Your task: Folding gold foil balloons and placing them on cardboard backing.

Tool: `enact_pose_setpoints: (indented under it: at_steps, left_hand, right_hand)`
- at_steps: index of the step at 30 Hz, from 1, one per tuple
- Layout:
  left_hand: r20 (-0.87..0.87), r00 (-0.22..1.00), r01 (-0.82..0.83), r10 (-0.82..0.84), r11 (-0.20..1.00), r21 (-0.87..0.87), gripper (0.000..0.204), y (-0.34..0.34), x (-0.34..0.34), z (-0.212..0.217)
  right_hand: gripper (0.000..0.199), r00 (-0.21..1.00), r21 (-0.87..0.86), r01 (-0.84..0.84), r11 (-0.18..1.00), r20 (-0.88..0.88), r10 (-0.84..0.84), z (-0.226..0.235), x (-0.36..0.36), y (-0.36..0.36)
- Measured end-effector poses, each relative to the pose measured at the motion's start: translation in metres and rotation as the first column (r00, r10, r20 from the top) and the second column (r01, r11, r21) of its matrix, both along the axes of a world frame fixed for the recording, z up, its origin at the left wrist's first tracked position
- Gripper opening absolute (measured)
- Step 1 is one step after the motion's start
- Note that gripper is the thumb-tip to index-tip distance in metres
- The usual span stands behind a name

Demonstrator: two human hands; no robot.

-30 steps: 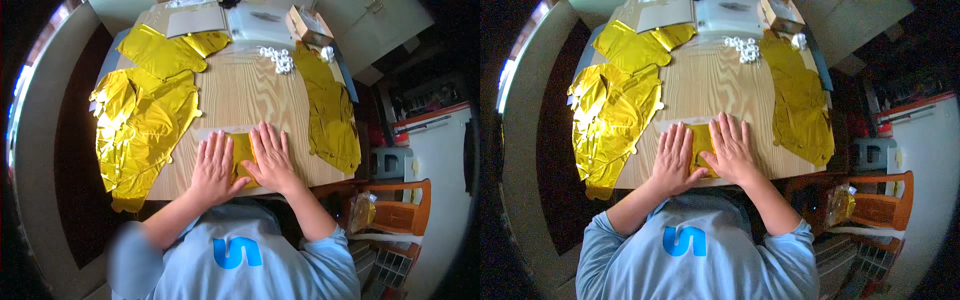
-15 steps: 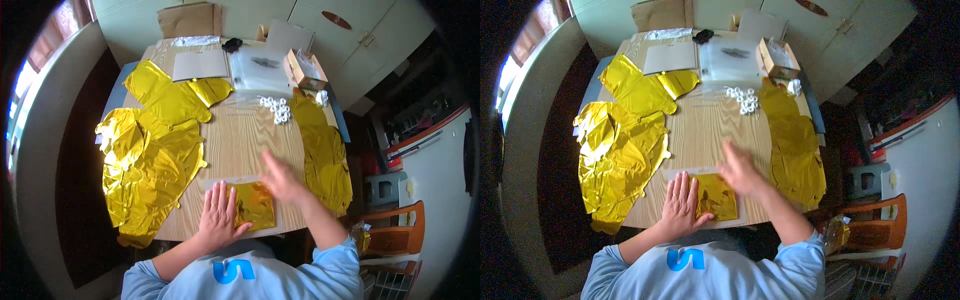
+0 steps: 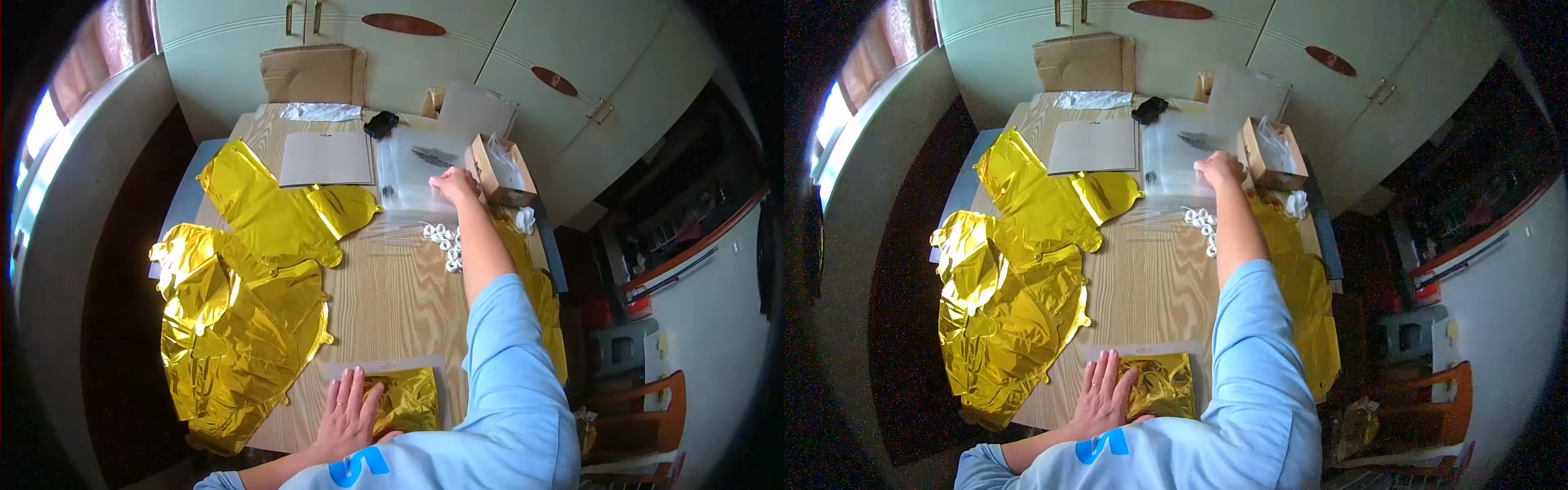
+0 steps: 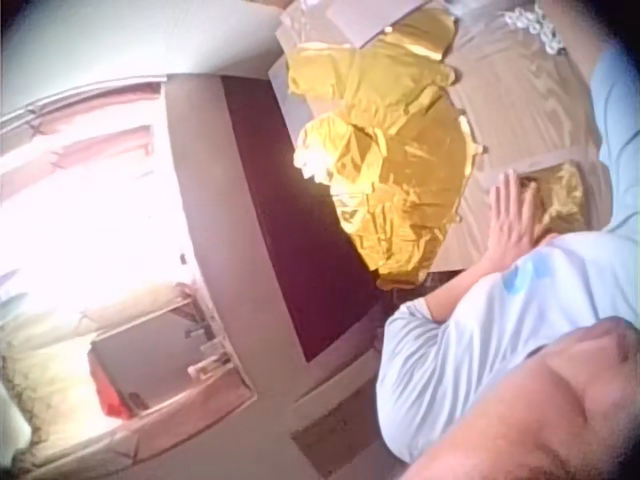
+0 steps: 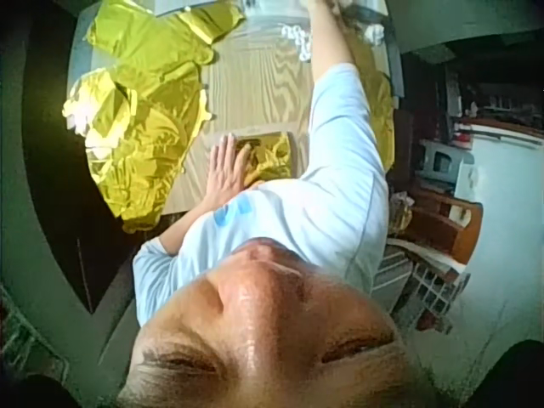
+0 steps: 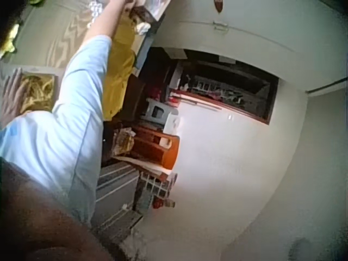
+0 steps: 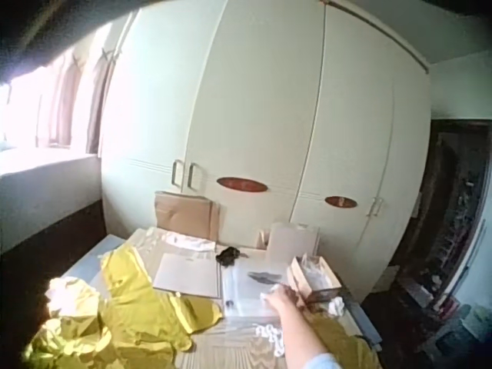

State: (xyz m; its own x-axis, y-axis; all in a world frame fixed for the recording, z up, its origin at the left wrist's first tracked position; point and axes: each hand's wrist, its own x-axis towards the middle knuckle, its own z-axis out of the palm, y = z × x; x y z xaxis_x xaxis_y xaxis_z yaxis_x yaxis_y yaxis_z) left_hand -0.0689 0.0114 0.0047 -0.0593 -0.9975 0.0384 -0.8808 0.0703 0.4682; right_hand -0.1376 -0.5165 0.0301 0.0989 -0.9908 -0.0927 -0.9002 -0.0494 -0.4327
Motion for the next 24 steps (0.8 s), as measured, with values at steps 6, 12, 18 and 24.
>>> enact_pose_setpoints:
  at_steps: [6,12,18,24]
  left_hand:
    - [-0.012,1.000,0.001,-0.001,1.000,-0.002,0.083,0.002,0.004,-0.002]
    - [-0.064,0.998,0.004,-0.007,0.999,-0.054,0.079,0.001,0.002,0.000]
    - [-0.237,0.971,-0.003,-0.033,0.988,-0.153,0.062,0.003,0.009,0.007]
    - [-0.130,0.989,-0.133,0.065,0.762,-0.633,0.057,-0.041,0.049,0.076]
  right_hand:
    - [0.035,0.999,-0.066,-0.026,0.998,-0.036,0.023,-0.016,0.001,-0.007]
    - [0.027,0.999,-0.153,0.042,0.987,0.016,-0.040,-0.019,-0.008,-0.011]
    - [0.019,0.897,-0.431,-0.151,0.890,0.318,0.306,0.047,-0.017,0.014]
    - [0.019,0.726,-0.579,-0.458,0.675,0.194,0.660,0.108,-0.011,0.185]
